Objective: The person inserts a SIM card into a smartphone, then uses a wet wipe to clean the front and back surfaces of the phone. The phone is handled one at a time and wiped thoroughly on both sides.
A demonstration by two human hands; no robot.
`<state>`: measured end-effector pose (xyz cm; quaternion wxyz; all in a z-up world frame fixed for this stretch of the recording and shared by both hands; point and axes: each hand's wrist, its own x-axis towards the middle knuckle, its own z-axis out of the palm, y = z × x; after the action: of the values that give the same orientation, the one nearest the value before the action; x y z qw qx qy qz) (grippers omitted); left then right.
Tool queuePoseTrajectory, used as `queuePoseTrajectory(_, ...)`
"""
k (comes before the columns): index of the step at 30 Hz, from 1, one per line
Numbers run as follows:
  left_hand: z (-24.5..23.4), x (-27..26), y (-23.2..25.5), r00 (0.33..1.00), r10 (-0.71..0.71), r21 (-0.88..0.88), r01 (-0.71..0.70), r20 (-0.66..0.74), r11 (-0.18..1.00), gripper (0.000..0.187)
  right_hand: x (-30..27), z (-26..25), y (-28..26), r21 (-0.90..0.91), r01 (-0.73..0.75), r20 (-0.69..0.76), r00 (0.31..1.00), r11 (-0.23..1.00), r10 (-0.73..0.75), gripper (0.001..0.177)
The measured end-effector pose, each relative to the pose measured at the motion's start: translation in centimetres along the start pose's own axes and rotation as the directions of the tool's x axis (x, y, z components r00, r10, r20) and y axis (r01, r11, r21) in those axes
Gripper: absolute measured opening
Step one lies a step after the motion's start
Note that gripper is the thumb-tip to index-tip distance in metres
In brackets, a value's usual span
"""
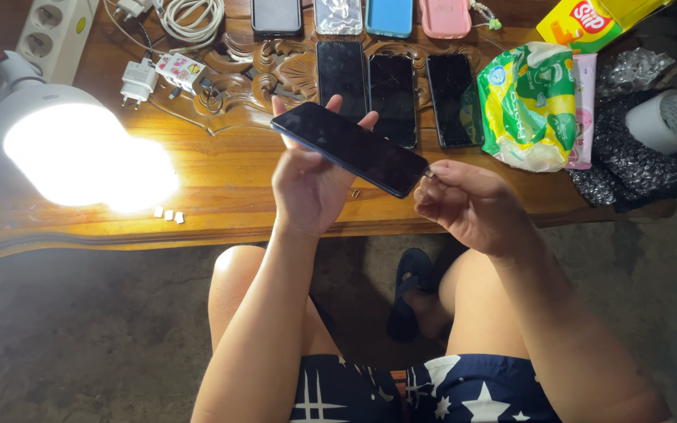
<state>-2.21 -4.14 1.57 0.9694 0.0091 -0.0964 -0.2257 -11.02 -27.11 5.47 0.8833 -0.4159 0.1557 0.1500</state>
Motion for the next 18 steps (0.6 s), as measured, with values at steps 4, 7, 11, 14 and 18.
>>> queuePoseTrajectory(4, 0.36, -0.1, 0.01, 0.999, -0.043, 0.22, 0.042, 0.002, 0.975, 0.112, -0.25, -0.22, -0.46, 0.052, 0.016, 0.058, 0.998, 0.999, -0.019, 0.018)
queuePoseTrajectory(7, 0.68, -0.03, 0.17, 0.999, -0.051, 0.265, 0.049, 0.003, 0.963, 0.112, -0.33, -0.2, -0.5, 0.057, 0.022, 0.061, 0.998, 0.998, -0.026, 0.018)
queuePoseTrajectory(11, 0.81, 0.06, 0.33, 0.998, -0.056, 0.296, 0.044, 0.032, 0.954, 0.112, -0.38, -0.27, -0.38, 0.079, 0.017, 0.051, 0.998, 0.997, -0.021, 0.018)
queuePoseTrajectory(14, 0.65, 0.07, 0.26, 0.999, -0.031, 0.328, 0.019, 0.031, 0.944, 0.113, -0.26, -0.26, -0.2, 0.092, 0.012, 0.052, 0.999, 0.996, -0.016, 0.02)
queuePoseTrajectory(18, 0.23, 0.22, 0.05, 1.0, 0.011, 0.356, -0.012, 0.006, 0.934, 0.118, 0.04, -0.15, 0.02, 0.118, 0.016, 0.07, 0.997, 0.993, -0.024, 0.023)
